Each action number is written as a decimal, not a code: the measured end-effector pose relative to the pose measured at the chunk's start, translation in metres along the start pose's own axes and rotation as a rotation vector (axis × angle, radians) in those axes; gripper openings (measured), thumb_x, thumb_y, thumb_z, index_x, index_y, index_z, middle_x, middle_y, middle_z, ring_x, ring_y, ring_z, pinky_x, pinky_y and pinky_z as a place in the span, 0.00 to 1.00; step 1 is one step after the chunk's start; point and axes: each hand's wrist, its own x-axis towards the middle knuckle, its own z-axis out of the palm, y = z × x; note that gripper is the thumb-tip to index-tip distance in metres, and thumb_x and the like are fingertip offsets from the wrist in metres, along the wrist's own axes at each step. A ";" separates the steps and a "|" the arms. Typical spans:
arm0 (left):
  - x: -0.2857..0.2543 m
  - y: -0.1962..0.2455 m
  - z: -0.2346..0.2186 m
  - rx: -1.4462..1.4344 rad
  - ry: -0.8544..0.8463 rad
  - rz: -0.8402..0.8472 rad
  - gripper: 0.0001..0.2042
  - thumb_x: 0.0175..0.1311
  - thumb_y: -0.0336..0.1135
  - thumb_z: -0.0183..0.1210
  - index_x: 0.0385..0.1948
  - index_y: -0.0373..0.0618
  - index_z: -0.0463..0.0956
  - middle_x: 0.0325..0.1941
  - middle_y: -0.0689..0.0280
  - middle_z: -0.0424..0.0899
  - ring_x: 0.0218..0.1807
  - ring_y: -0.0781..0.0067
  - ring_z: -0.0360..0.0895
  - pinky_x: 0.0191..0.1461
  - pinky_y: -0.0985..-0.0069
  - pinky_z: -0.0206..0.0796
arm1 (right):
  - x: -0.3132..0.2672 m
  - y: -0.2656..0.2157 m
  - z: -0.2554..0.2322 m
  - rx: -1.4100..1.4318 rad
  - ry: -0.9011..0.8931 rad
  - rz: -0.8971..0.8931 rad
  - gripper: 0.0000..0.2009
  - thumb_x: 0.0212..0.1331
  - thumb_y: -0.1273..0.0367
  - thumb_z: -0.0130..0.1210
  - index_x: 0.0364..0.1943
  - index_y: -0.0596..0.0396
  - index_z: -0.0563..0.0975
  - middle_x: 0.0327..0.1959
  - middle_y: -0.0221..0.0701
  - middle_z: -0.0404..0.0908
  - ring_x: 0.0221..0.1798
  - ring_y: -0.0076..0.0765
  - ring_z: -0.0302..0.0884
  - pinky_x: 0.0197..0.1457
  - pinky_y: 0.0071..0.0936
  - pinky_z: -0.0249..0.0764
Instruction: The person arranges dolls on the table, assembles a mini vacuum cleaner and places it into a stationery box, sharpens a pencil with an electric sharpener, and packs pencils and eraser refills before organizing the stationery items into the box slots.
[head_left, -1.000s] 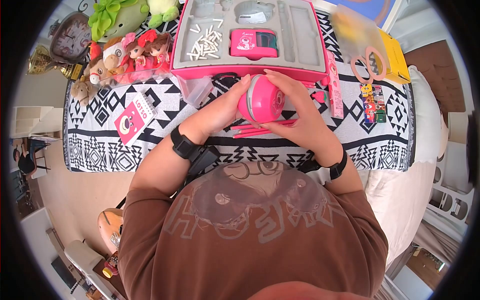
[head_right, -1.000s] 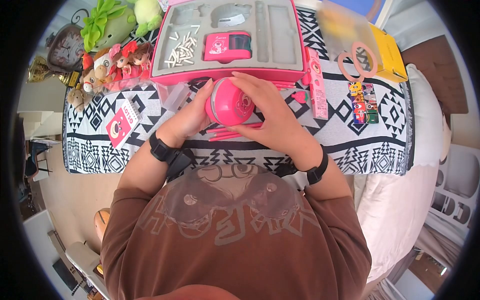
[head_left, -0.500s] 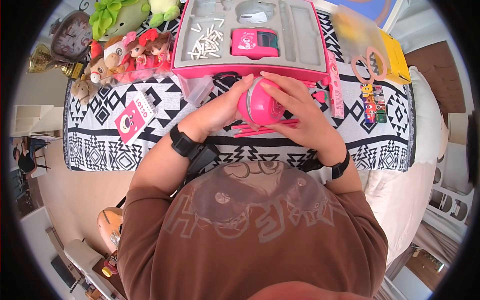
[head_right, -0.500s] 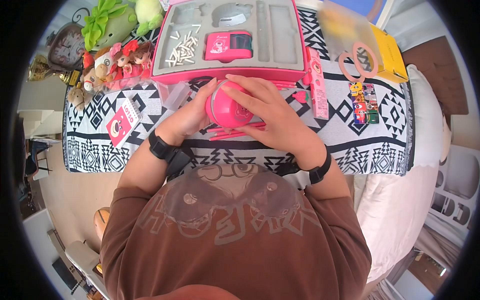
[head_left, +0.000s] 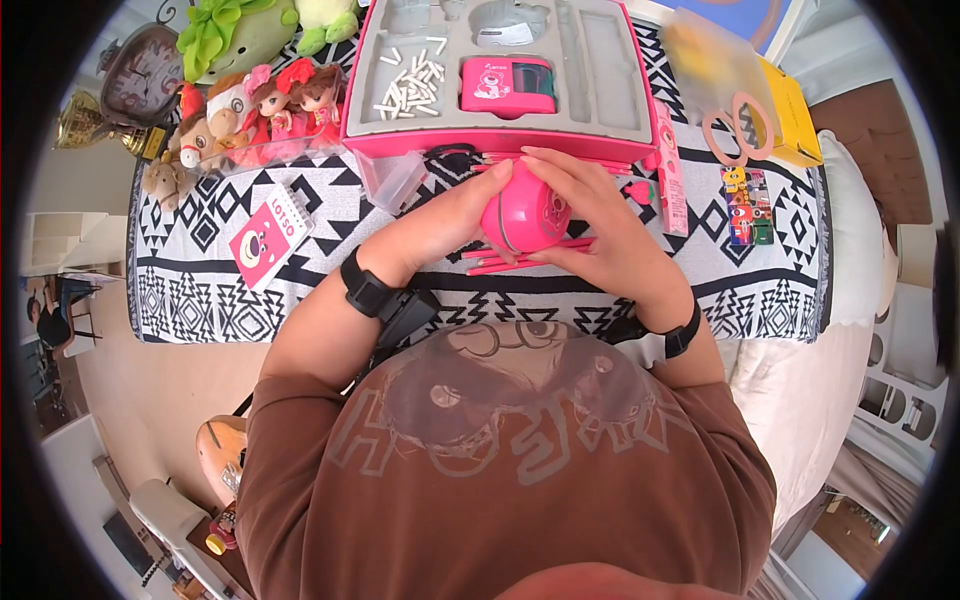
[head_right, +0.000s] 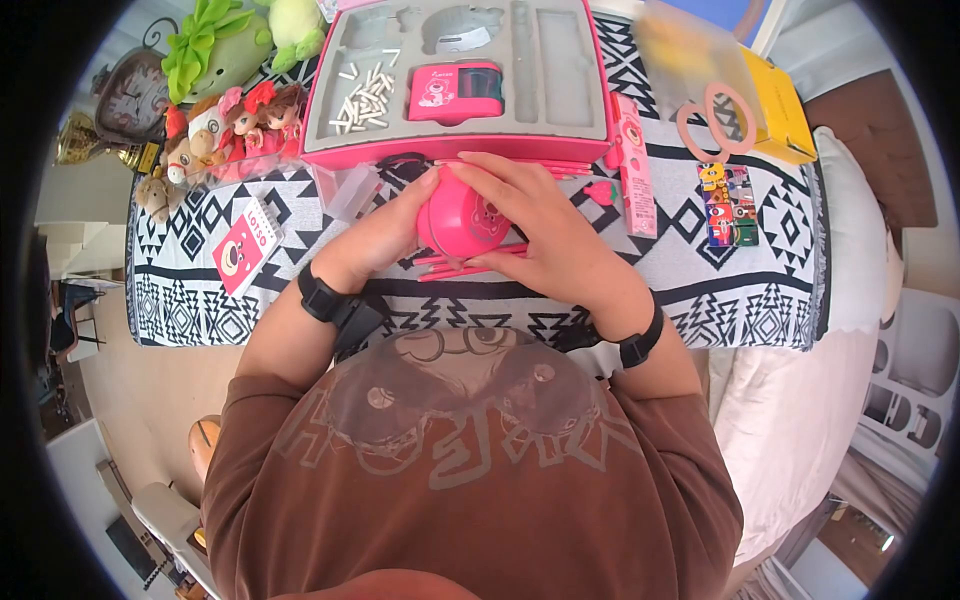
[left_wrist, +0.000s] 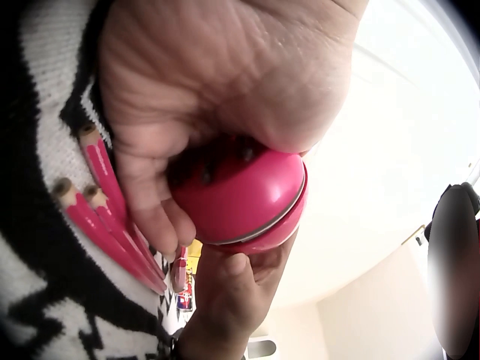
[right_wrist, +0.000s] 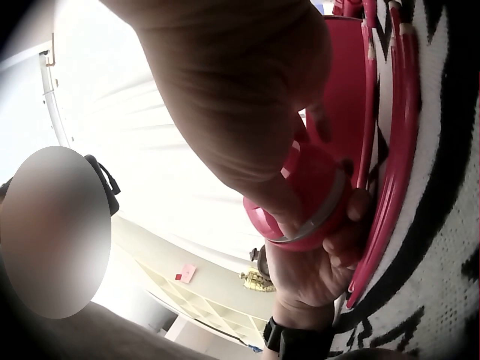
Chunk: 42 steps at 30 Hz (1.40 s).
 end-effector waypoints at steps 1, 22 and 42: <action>0.001 -0.002 0.000 0.028 0.030 0.047 0.30 0.75 0.58 0.31 0.59 0.39 0.65 0.52 0.57 0.79 0.47 0.69 0.81 0.39 0.76 0.78 | -0.001 0.002 0.001 0.000 0.000 0.000 0.42 0.41 0.70 0.71 0.67 0.54 0.65 0.68 0.39 0.64 0.68 0.48 0.62 0.69 0.41 0.59; 0.002 -0.020 -0.009 0.384 0.081 0.404 0.34 0.68 0.61 0.48 0.63 0.39 0.58 0.59 0.57 0.70 0.63 0.67 0.66 0.67 0.70 0.57 | -0.004 0.004 0.013 0.027 0.174 0.173 0.42 0.33 0.65 0.78 0.59 0.56 0.68 0.52 0.38 0.73 0.55 0.45 0.73 0.58 0.35 0.70; 0.002 -0.014 -0.005 0.432 0.094 0.471 0.43 0.62 0.65 0.54 0.66 0.38 0.53 0.60 0.55 0.69 0.63 0.64 0.69 0.65 0.67 0.62 | -0.005 0.006 0.015 0.020 0.239 0.158 0.41 0.36 0.60 0.77 0.58 0.56 0.69 0.43 0.35 0.74 0.47 0.41 0.75 0.51 0.33 0.73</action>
